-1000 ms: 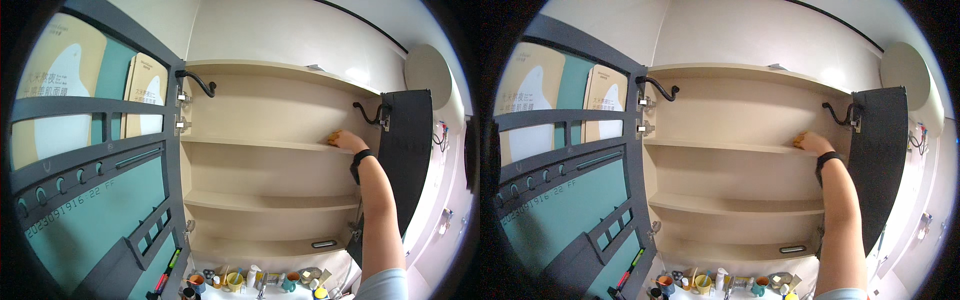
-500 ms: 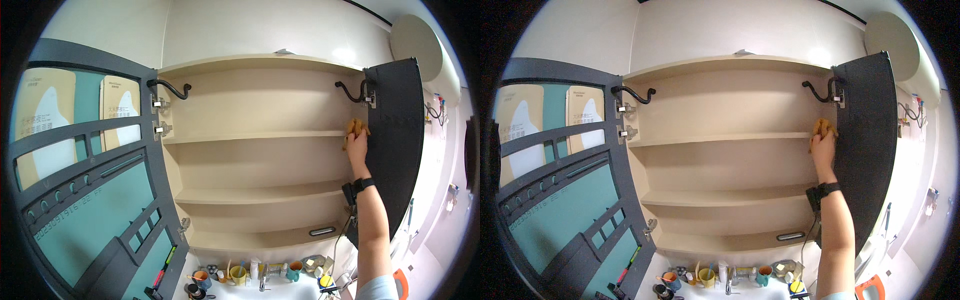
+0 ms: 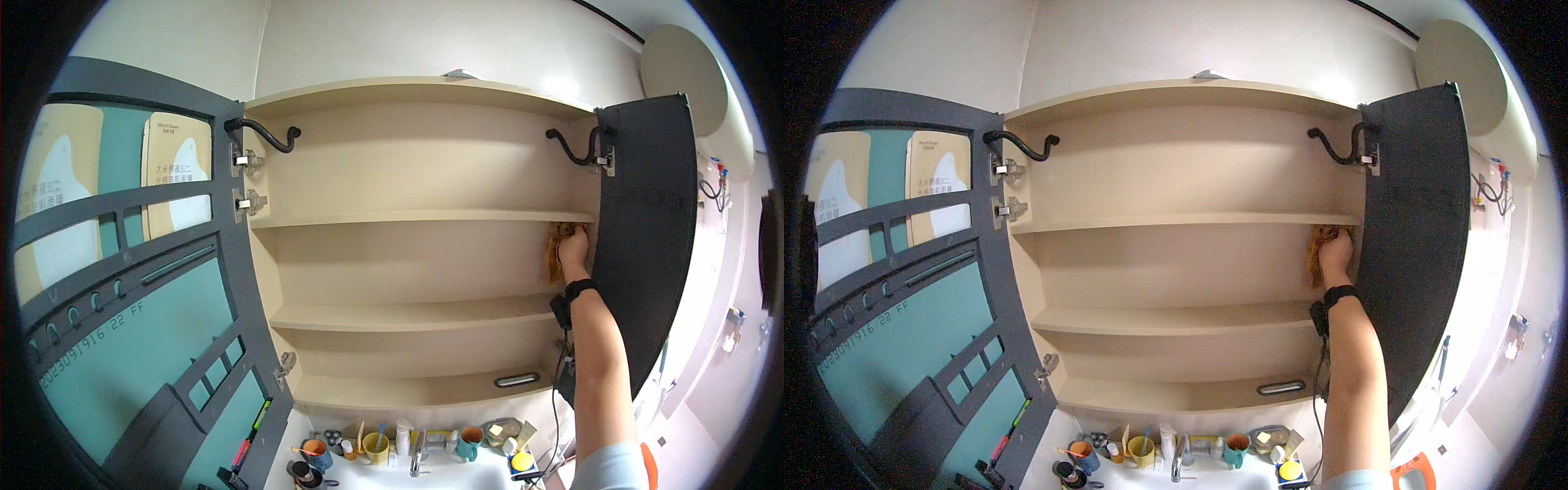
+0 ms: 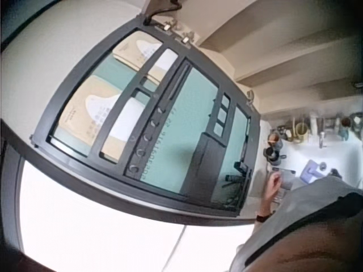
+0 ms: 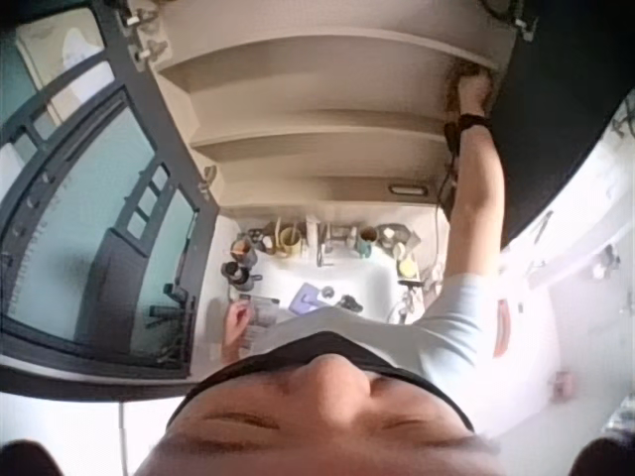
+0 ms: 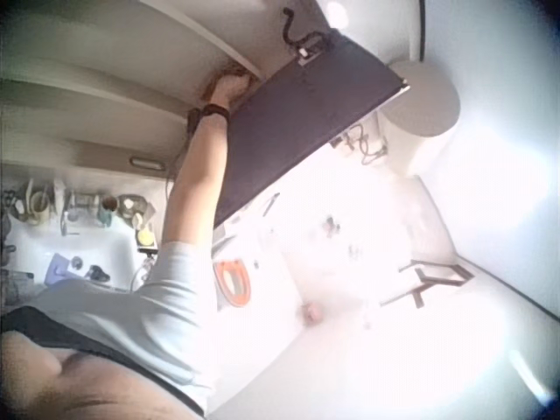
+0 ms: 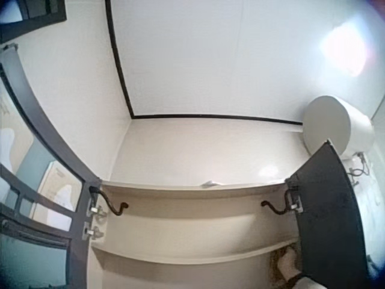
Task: The person wipes the interior shelves of a bathroom cabinet with a cloth and a sponge before placing bottles and containers back inside.
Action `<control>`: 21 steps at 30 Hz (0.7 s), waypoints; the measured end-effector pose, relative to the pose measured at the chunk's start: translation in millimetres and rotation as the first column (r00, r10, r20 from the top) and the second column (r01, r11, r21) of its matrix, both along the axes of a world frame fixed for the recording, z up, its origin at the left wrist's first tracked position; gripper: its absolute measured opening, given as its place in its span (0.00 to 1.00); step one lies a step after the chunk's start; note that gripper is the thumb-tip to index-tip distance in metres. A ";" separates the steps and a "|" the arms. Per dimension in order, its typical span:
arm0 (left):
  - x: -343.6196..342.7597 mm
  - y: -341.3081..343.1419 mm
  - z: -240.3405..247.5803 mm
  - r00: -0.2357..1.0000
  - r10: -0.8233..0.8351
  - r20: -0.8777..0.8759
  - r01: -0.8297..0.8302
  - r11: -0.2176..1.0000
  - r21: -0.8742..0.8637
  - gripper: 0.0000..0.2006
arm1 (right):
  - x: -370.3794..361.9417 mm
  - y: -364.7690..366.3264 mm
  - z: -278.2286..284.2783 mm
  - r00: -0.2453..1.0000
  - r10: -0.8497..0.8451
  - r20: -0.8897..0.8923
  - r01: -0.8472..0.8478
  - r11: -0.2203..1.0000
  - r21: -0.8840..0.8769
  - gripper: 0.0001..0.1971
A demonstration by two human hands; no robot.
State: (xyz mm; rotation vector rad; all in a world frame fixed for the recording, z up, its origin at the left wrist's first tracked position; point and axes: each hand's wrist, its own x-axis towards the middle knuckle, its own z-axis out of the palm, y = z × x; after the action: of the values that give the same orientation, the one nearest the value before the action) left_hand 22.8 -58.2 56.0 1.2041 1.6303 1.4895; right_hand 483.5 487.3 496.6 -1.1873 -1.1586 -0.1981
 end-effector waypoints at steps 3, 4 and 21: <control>7.5 -4.3 1.3 0.999 0.028 -0.032 -0.027 0.999 0.022 0.12 | -13.8 -4.5 7.2 0.980 -0.056 0.190 0.104 0.961 -0.257 0.20; 10.1 -9.3 1.3 0.998 0.047 -0.051 -0.047 0.999 0.000 0.12 | -40.2 -26.1 8.3 0.951 -0.171 0.257 0.239 0.935 -0.263 0.21; -8.7 2.4 -15.3 0.993 0.037 0.114 -0.029 0.997 -0.073 0.07 | -242.6 -63.2 -1.7 0.853 0.122 0.508 -0.049 0.987 -0.155 0.22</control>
State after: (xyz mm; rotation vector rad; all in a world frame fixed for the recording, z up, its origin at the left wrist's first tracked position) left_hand 14.0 -55.8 40.7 1.0380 1.6190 1.4803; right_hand 240.9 424.1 495.0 -1.2364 -1.7185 -0.3921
